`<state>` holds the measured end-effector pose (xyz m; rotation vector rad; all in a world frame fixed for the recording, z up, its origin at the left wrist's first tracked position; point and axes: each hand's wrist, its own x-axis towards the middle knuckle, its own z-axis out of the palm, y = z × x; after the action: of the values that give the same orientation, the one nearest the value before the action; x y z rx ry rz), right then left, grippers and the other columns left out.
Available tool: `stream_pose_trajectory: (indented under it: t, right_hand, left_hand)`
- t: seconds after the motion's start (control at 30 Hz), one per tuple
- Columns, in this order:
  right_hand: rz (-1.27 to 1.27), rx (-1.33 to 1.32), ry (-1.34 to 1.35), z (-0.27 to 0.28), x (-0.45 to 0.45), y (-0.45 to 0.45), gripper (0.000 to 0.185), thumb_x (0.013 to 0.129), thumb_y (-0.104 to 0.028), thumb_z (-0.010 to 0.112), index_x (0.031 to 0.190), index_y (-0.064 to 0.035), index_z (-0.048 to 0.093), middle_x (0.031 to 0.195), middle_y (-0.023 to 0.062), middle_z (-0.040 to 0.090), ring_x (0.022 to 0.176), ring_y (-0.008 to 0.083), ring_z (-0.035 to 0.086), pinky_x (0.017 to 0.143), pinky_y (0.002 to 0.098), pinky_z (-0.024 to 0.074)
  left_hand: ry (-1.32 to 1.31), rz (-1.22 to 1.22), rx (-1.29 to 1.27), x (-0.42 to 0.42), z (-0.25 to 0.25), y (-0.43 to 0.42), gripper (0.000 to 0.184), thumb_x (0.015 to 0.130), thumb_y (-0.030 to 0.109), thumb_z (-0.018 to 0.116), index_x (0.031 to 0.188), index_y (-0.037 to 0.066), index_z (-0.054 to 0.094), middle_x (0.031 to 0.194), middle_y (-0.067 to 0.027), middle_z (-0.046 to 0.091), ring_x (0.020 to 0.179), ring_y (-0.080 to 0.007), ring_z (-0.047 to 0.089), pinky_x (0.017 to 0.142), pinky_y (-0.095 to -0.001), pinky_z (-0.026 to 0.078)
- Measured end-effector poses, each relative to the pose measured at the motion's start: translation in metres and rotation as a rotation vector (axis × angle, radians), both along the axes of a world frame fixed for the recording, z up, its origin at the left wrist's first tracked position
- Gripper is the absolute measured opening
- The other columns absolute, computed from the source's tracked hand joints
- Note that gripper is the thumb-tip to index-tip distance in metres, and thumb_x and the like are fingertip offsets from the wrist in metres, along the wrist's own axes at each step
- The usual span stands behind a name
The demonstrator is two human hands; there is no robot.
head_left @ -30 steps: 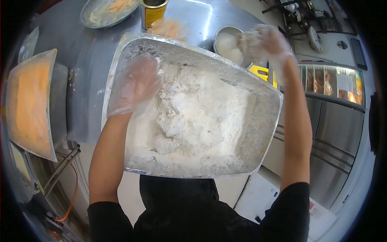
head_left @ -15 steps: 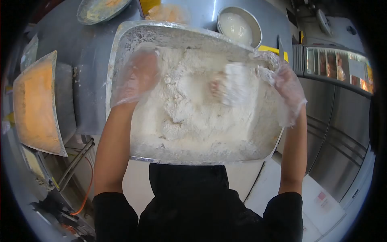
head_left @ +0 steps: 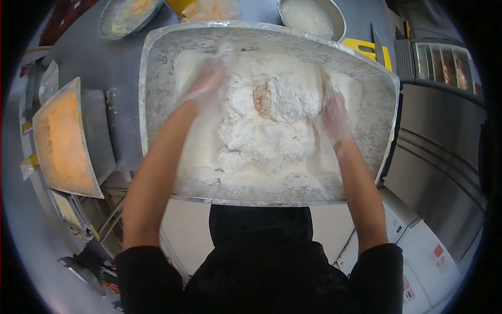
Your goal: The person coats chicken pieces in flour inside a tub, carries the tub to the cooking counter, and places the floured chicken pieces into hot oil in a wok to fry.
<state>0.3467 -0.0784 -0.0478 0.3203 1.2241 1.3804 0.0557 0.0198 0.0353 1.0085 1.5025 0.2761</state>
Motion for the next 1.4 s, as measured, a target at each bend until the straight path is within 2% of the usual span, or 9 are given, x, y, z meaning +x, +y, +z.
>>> stream_pose_trajectory:
  t: [0.2, 0.33, 0.5, 0.67, 0.83, 1.07, 1.13, 1.23, 1.4]
  right_hand:
    - [-0.329, -1.139, 2.613, 0.001, -0.020, 0.059, 0.056, 0.093, -0.031, 0.042, 0.139, -0.0045, 0.024, 0.143, 0.0151, 0.021, 0.134, 0.0247, 0.016, 0.110, 0.0408, 0.0174]
    - [-1.378, -1.409, 2.683, 0.098, -0.046, 0.059, 0.050, 0.089, -0.026, 0.049, 0.133, -0.0081, 0.035, 0.129, 0.0157, 0.040, 0.119, 0.0222, 0.039, 0.104, 0.0374, 0.0324]
    - [-1.283, -1.055, 1.856, 0.152, -0.090, 0.023, 0.043, 0.087, -0.028, 0.053, 0.127, -0.0115, 0.046, 0.115, 0.0187, 0.049, 0.105, 0.0272, 0.051, 0.098, 0.0365, 0.0393]
    - [-1.306, -0.671, 2.074, 0.054, 0.003, 0.004, 0.051, 0.089, -0.036, 0.049, 0.131, -0.0080, 0.041, 0.126, 0.0176, 0.046, 0.112, 0.0267, 0.049, 0.096, 0.0363, 0.0394]
    - [-2.210, -0.428, 2.996, 0.056, -0.040, 0.006, 0.063, 0.087, -0.028, 0.055, 0.137, 0.0003, 0.029, 0.138, 0.0146, 0.036, 0.127, 0.0219, 0.035, 0.104, 0.0337, 0.0292]
    - [-1.621, -1.045, 2.769, 0.044, -0.030, 0.024, 0.067, 0.085, -0.035, 0.056, 0.136, -0.0001, 0.030, 0.137, 0.0179, 0.035, 0.128, 0.0268, 0.033, 0.107, 0.0337, 0.0242]
    - [-1.396, -0.806, 2.056, 0.118, -0.057, 0.031, 0.068, 0.086, -0.040, 0.054, 0.135, 0.0006, 0.031, 0.137, 0.0188, 0.035, 0.127, 0.0290, 0.034, 0.106, 0.0345, 0.0258]
    - [-1.177, -0.549, 2.162, 0.129, -0.028, -0.011, 0.068, 0.084, -0.051, 0.051, 0.132, -0.0057, 0.037, 0.121, 0.0198, 0.049, 0.117, 0.0274, 0.045, 0.099, 0.0374, 0.0342]
    - [-2.210, -1.052, 2.285, 0.046, 0.011, -0.045, 0.079, 0.084, -0.051, 0.053, 0.136, 0.0017, 0.027, 0.141, 0.0143, 0.032, 0.132, 0.0258, 0.027, 0.109, 0.0335, 0.0197]
  left_hand:
    - [-0.287, 0.109, 0.014, 0.026, -0.016, -0.006, 0.064, 0.093, 0.049, 0.032, 0.135, 0.000, 0.032, 0.138, -0.0219, 0.031, 0.128, -0.0357, 0.031, 0.107, -0.0447, 0.025]
    - [0.099, -0.415, 0.436, -0.018, -0.003, -0.030, 0.062, 0.091, 0.051, 0.037, 0.130, 0.003, 0.041, 0.129, -0.0191, 0.044, 0.117, -0.0330, 0.044, 0.102, -0.0434, 0.032]
    - [-0.031, -0.289, 0.319, -0.042, 0.030, -0.072, 0.048, 0.087, 0.022, 0.055, 0.129, 0.001, 0.042, 0.128, -0.0186, 0.045, 0.119, -0.0294, 0.044, 0.100, -0.0388, 0.036]
    - [0.229, -0.491, -0.072, -0.050, -0.015, -0.066, 0.053, 0.092, 0.036, 0.045, 0.136, 0.009, 0.033, 0.125, -0.0219, 0.046, 0.116, -0.0302, 0.046, 0.097, -0.0390, 0.039]
    - [-0.314, -0.060, -0.253, 0.012, -0.026, -0.076, 0.057, 0.092, 0.037, 0.044, 0.141, 0.013, 0.024, 0.140, -0.0178, 0.029, 0.127, -0.0274, 0.034, 0.102, -0.0397, 0.034]
    - [-0.398, 0.335, -0.505, 0.027, 0.025, -0.065, 0.057, 0.088, 0.026, 0.053, 0.138, 0.011, 0.030, 0.138, -0.0097, 0.037, 0.119, -0.0236, 0.042, 0.105, -0.0345, 0.031]
    - [-0.143, -0.472, 0.128, -0.020, 0.004, -0.057, 0.053, 0.090, 0.022, 0.050, 0.137, 0.007, 0.030, 0.138, -0.0103, 0.036, 0.123, -0.0242, 0.038, 0.106, -0.0355, 0.029]
    - [-0.270, -0.527, -0.008, -0.108, -0.066, -0.056, 0.052, 0.093, 0.029, 0.042, 0.137, 0.004, 0.030, 0.137, -0.0135, 0.037, 0.119, -0.0239, 0.042, 0.104, -0.0357, 0.032]
    - [0.242, -1.137, -0.273, -0.056, -0.047, -0.069, 0.057, 0.089, 0.045, 0.040, 0.126, 0.001, 0.044, 0.129, -0.0138, 0.046, 0.105, -0.0218, 0.052, 0.095, -0.0381, 0.040]
